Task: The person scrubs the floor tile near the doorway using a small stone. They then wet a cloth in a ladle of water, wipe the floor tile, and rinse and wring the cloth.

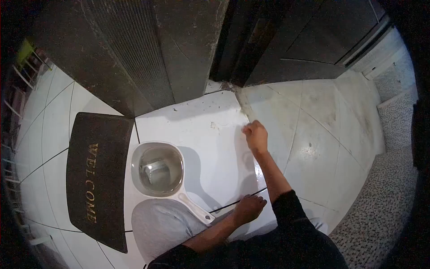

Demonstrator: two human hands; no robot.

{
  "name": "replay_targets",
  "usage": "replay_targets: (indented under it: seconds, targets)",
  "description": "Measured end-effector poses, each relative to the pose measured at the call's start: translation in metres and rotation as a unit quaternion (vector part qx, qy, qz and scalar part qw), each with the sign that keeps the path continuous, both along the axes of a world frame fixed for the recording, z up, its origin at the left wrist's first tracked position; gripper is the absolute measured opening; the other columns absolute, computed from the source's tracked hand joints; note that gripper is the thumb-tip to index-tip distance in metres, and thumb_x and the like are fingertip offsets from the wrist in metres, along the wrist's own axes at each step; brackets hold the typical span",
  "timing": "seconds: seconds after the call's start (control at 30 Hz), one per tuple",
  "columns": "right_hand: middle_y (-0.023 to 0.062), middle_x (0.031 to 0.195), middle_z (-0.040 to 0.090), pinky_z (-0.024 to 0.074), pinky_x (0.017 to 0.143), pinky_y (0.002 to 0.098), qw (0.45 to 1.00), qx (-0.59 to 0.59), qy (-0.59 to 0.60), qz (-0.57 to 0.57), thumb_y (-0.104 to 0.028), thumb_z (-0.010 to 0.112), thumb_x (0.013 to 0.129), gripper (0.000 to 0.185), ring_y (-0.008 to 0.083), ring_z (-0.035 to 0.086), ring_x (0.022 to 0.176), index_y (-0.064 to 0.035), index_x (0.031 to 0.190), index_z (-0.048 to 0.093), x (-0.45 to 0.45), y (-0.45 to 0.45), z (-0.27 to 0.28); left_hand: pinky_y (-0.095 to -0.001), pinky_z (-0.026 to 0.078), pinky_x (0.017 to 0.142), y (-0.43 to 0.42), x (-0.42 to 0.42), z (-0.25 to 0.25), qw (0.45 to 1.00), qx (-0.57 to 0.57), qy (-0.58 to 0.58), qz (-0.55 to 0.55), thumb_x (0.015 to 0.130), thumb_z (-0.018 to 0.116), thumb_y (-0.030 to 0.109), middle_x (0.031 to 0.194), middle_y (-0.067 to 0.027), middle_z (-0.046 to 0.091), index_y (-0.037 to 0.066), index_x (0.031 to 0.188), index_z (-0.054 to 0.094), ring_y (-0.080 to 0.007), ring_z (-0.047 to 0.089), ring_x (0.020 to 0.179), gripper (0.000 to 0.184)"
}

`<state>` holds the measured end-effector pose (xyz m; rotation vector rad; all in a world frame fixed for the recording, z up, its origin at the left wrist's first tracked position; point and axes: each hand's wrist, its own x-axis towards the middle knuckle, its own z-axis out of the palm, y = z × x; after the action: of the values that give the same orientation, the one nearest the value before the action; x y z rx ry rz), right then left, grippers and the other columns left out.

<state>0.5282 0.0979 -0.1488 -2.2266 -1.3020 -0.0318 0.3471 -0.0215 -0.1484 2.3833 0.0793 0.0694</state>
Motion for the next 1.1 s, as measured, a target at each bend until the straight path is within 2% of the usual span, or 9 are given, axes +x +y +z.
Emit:
replay_targets:
  seconds: [0.2,0.27,0.43,0.5,0.7,0.73,0.9,1.0,1.1]
  targets:
    - [0.0127,0.070,0.056,0.0456,0.060,0.0356,0.996,-0.014,0.066,-0.065,-0.004,0.064,0.066,0.002,0.0290,0.057,0.067,-0.0035,0.068,0.064,-0.012,-0.018,-0.002,-0.0433,0.045,0.069,0.009,0.002,0.010,1.000,-0.017,0.018,-0.002,0.081,0.044,0.012,0.082,-0.0138,0.058,0.003,0.084,0.055,-0.0293,0.058,0.081,0.014]
    - [0.0117,0.068,0.056,0.0459,0.059,0.0351,0.998,0.029,0.050,0.031,-0.002,0.066,0.062,0.006,0.0277,0.057,0.066,-0.0039,0.067,0.063,-0.025,-0.060,-0.013,-0.0413,0.045,0.073,0.003,0.003,0.002,1.000,0.003,0.021,-0.004,0.079,0.045,0.011,0.087,-0.0122,0.059,0.003,0.086,0.055,-0.0274,0.058,0.087,0.015]
    - [0.0122,0.069,0.055,0.0451,0.062,0.0399,0.991,-0.033,0.125,0.013,-0.004,0.061,0.067,0.001,0.0325,0.056,0.069,-0.0049,0.067,0.060,-0.033,-0.059,0.001,-0.0405,0.045,0.074,0.002,0.004,0.008,0.999,-0.010,0.045,-0.010,0.079,0.045,0.011,0.086,-0.0120,0.058,0.004,0.087,0.055,-0.0272,0.058,0.085,0.015]
    - [0.0128,0.069,0.055,0.0450,0.063,0.0396,0.999,0.029,-0.009,0.026,-0.007,0.061,0.068,0.005,0.0330,0.055,0.069,-0.0037,0.064,0.060,-0.017,-0.025,-0.007,-0.0403,0.045,0.073,0.004,0.001,0.008,1.000,0.003,0.017,-0.005,0.079,0.046,0.012,0.085,-0.0117,0.058,0.004,0.087,0.055,-0.0270,0.058,0.084,0.014]
    - [0.0143,0.071,0.052,0.0439,0.065,0.0413,0.996,-0.014,0.091,-0.022,-0.008,0.061,0.068,0.004,0.0332,0.054,0.071,-0.0042,0.066,0.061,-0.022,-0.016,0.010,-0.0405,0.044,0.072,0.009,0.000,0.009,1.000,-0.008,0.014,0.007,0.082,0.044,0.014,0.086,-0.0113,0.058,0.005,0.087,0.056,-0.0259,0.057,0.084,0.016]
    - [0.0147,0.068,0.053,0.0435,0.058,0.0384,0.999,0.032,0.015,0.014,-0.008,0.066,0.069,0.011,0.0321,0.054,0.064,-0.0011,0.066,0.058,-0.026,-0.037,-0.003,-0.0405,0.044,0.072,0.008,0.002,0.008,1.000,-0.003,0.030,0.003,0.083,0.043,0.014,0.086,-0.0114,0.058,0.005,0.088,0.056,-0.0259,0.057,0.085,0.017]
    - [0.0137,0.066,0.053,0.0432,0.056,0.0387,0.997,-0.020,0.026,0.067,-0.010,0.064,0.071,0.009,0.0316,0.054,0.064,-0.0024,0.066,0.061,-0.044,-0.074,0.008,-0.0415,0.045,0.070,0.002,0.003,0.009,0.999,-0.019,0.042,0.010,0.084,0.042,0.016,0.086,-0.0112,0.058,0.004,0.088,0.055,-0.0265,0.057,0.084,0.019]
    - [0.0145,0.068,0.055,0.0429,0.058,0.0406,0.997,-0.010,-0.069,0.012,-0.011,0.063,0.069,0.010,0.0321,0.053,0.067,-0.0019,0.065,0.061,-0.021,-0.026,0.006,-0.0401,0.045,0.069,0.002,0.001,0.001,1.000,-0.016,-0.009,0.019,0.083,0.043,0.017,0.085,-0.0099,0.057,0.005,0.085,0.055,-0.0263,0.057,0.082,0.017]
    - [0.0143,0.070,0.055,0.0428,0.061,0.0420,1.000,-0.005,-0.017,-0.025,-0.013,0.063,0.069,0.013,0.0339,0.052,0.068,-0.0016,0.063,0.060,-0.004,0.008,0.007,-0.0396,0.045,0.068,0.008,-0.002,0.009,1.000,0.004,-0.002,0.018,0.082,0.044,0.017,0.083,-0.0088,0.057,0.005,0.082,0.054,-0.0261,0.057,0.081,0.015]
